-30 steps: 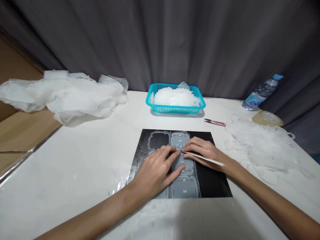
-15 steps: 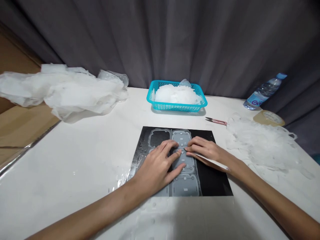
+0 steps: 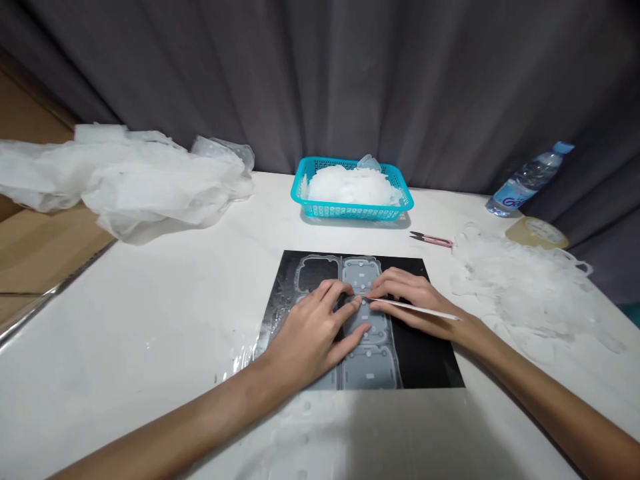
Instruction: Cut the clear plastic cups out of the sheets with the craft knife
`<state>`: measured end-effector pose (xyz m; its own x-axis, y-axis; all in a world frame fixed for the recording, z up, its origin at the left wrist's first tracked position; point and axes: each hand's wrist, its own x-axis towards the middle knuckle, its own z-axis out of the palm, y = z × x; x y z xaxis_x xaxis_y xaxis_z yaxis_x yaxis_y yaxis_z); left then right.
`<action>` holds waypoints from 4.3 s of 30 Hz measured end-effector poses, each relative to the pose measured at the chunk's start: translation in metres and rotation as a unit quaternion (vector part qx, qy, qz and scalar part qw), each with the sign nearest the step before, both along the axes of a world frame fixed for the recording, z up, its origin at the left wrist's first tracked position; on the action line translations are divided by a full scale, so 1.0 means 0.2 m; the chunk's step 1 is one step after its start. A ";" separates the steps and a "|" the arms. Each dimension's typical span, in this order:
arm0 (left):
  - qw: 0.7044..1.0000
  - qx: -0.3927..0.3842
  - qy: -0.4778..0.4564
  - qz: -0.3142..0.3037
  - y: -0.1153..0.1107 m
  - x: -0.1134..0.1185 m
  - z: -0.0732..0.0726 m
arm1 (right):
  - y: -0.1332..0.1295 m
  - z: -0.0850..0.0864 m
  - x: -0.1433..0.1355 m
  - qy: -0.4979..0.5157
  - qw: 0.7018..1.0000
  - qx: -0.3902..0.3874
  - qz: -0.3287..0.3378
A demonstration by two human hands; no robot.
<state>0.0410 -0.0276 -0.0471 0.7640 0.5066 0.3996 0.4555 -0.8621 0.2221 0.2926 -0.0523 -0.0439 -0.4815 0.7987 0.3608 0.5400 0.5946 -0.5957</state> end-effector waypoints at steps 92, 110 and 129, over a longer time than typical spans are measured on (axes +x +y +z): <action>1.000 0.024 0.009 -0.018 -0.01 0.03 0.00 | 0.19 -0.01 0.04 -0.115 0.970 0.209 -0.053; 0.844 -0.473 -0.253 0.010 0.09 -0.02 0.06 | 0.25 0.40 0.06 0.128 0.950 -0.278 0.057; 0.781 -0.541 -0.311 0.013 0.07 -0.06 0.11 | 0.17 0.51 0.09 -0.002 0.958 -0.284 0.027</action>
<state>0.0292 -0.0126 -0.0255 0.5771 0.8165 0.0163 -0.0164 -0.0084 0.9998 0.3107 -0.0180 0.0586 -0.5286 0.8393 -0.1269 0.5197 0.2018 -0.8302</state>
